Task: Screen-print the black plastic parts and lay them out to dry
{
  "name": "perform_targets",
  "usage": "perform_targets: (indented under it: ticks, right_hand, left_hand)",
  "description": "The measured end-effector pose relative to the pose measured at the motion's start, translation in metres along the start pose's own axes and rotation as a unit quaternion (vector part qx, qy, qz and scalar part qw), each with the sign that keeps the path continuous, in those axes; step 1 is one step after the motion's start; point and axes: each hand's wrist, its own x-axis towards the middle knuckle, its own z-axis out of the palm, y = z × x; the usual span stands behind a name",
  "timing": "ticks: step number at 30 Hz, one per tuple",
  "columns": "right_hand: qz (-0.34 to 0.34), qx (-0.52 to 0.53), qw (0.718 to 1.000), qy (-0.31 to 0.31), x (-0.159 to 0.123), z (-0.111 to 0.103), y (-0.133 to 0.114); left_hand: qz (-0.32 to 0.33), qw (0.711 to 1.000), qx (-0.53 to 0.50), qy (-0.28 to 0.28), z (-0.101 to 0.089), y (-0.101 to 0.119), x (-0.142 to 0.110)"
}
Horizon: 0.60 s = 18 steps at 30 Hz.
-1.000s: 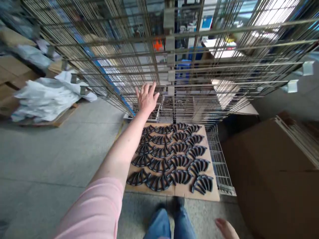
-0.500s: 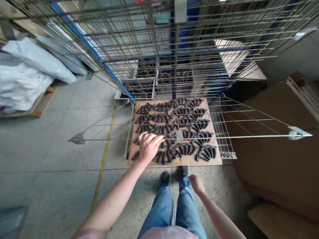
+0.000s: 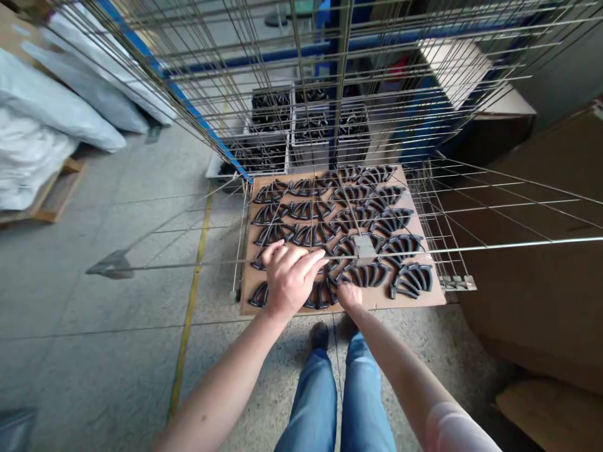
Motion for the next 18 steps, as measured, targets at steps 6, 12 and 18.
perform_targets:
  ticks: [6,12,18]
  right_hand:
    - [-0.008,0.019,1.0,0.02,0.011,-0.002,0.001]
    - [-0.015,0.065,0.998,0.022,0.007,-0.013,0.021]
    - [0.0,0.112,0.994,0.013,-0.018,-0.014,0.049]
  left_hand:
    - [0.008,1.0,-0.002,0.012,0.003,-0.001,-0.002]
    - [0.008,1.0,0.0,0.016,0.005,-0.003,-0.002]
    - [-0.005,1.0,0.001,-0.011,0.009,-0.001,-0.017]
